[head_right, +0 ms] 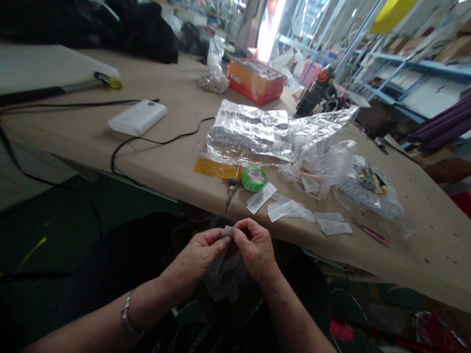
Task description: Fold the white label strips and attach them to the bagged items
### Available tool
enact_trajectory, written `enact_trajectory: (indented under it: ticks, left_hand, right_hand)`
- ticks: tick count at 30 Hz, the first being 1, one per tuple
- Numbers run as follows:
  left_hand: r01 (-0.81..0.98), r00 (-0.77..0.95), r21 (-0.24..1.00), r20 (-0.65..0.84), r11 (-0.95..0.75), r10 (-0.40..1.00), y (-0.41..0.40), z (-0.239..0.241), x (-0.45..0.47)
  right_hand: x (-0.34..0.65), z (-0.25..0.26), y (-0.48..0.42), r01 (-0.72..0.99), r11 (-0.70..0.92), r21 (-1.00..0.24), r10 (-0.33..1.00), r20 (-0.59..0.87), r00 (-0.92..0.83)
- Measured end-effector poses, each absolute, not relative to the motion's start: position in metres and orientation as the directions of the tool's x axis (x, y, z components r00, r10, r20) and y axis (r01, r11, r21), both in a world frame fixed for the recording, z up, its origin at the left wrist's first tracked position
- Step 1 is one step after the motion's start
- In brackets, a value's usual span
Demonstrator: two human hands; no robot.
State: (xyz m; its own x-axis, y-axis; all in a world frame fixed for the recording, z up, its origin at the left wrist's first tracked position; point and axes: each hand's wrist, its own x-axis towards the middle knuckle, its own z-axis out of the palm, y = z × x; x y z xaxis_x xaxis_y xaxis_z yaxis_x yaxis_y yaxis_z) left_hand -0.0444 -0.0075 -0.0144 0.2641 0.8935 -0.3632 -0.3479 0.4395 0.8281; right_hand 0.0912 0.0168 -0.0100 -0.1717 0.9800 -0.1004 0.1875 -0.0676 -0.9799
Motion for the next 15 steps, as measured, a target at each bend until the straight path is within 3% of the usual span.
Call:
enact_trajectory:
  ticks: [6,15]
  left_hand:
    - [-0.126,0.096,0.955,-0.259,0.27,0.961,0.005,-0.011,-0.06]
    - [0.084,-0.037,0.995,-0.049,0.052,0.998,0.019,-0.004,-0.068]
  right_hand:
    - [0.082,-0.009,0.027,0.354,0.086,-0.931,0.986,0.028,-0.167]
    - [0.074,-0.01,0.035,0.407,0.197,-0.892,0.975,0.134,-0.179]
